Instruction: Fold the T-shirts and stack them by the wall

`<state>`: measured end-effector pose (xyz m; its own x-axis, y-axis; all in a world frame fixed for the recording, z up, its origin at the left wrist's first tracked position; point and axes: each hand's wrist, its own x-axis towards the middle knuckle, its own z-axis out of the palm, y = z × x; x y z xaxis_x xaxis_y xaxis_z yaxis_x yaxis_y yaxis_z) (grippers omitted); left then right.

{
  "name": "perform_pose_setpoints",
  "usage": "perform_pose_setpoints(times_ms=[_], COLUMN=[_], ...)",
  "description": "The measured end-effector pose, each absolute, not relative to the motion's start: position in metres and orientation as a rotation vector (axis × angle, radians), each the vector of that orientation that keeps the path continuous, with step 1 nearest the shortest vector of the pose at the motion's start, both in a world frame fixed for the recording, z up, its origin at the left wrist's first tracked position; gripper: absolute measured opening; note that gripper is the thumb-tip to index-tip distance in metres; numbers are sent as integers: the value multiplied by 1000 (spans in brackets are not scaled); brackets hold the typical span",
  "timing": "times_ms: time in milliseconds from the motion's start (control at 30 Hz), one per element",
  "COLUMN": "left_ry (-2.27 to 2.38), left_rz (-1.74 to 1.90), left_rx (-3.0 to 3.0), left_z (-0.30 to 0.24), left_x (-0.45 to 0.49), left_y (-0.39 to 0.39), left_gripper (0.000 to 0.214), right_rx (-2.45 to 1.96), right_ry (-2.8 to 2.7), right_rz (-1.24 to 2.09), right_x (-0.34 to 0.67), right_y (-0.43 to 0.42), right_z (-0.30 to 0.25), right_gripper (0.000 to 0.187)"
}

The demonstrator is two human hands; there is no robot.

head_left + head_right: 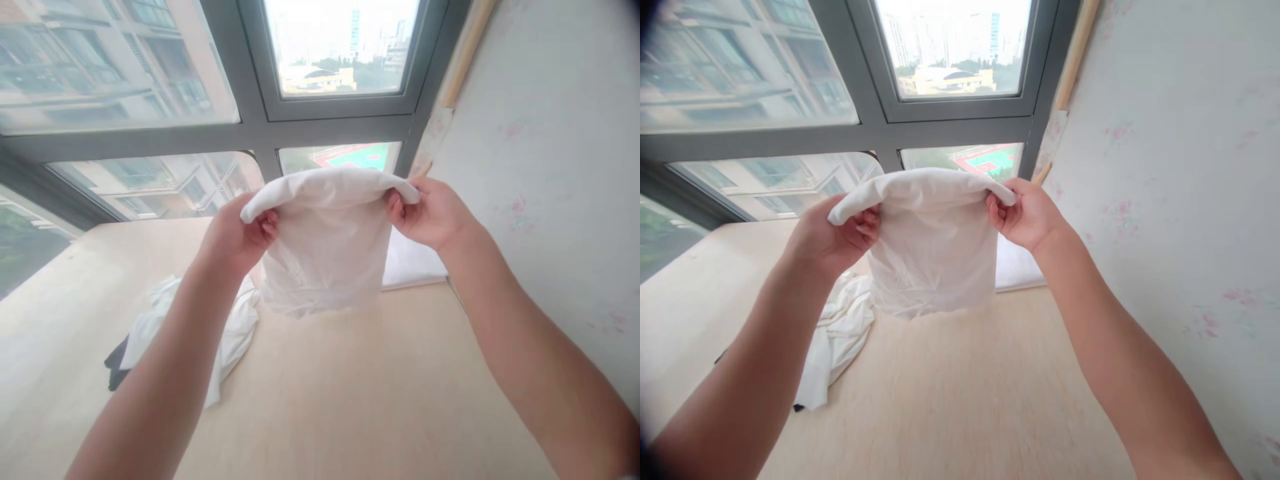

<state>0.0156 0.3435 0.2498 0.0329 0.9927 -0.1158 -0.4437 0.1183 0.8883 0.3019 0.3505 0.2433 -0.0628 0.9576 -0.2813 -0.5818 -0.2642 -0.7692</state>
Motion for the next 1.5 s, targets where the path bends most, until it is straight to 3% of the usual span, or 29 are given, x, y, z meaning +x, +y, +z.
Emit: perform_pose_setpoints(times_ms=[200, 267, 333, 433, 600, 733, 1033, 1267, 1400, 1500], left_ry=[859, 817, 802, 878, 1128, 1242, 1199, 1339, 1426, 1505], left_rz=[1244, 1226, 1172, 1094, 831, 738, 709, 572, 569, 652], left_rx=[841, 903, 948, 968, 1008, 1091, 1258, 1424, 1645, 1834], left_z=[271, 269, 253, 198, 68, 19, 36, 8, -2, -4], left_x=[68, 88, 108, 139, 174, 173, 165, 154, 148, 145], left_y=[417, 434, 443, 435, 384, 362, 361, 336, 315, 293], left_gripper=[18, 12, 9, 18, 30, 28, 32, 21, 20, 21], right_rx=[-1069, -1058, -987, -947, -1305, -1378, -1344, -1413, -1586, -1717], right_ry=[-737, -731, -648, -462, -80, 4, 16, -43, -425, -787], right_rz=[1334, 1242, 1186, 1140, 1160, 1157, 959, 965, 981, 774], right_x=[357, 383, 406, 428, 422, 410, 410, 402, 389, 377], right_y=[410, 421, 422, 404, 340, 302, 305, 284, 260, 247], right_z=[281, 289, 283, 237, 99, 26, 8, -9, -21, -24], right_gripper=[48, 45, 27, 5, 8, 4, 8, 18, 29, 32])
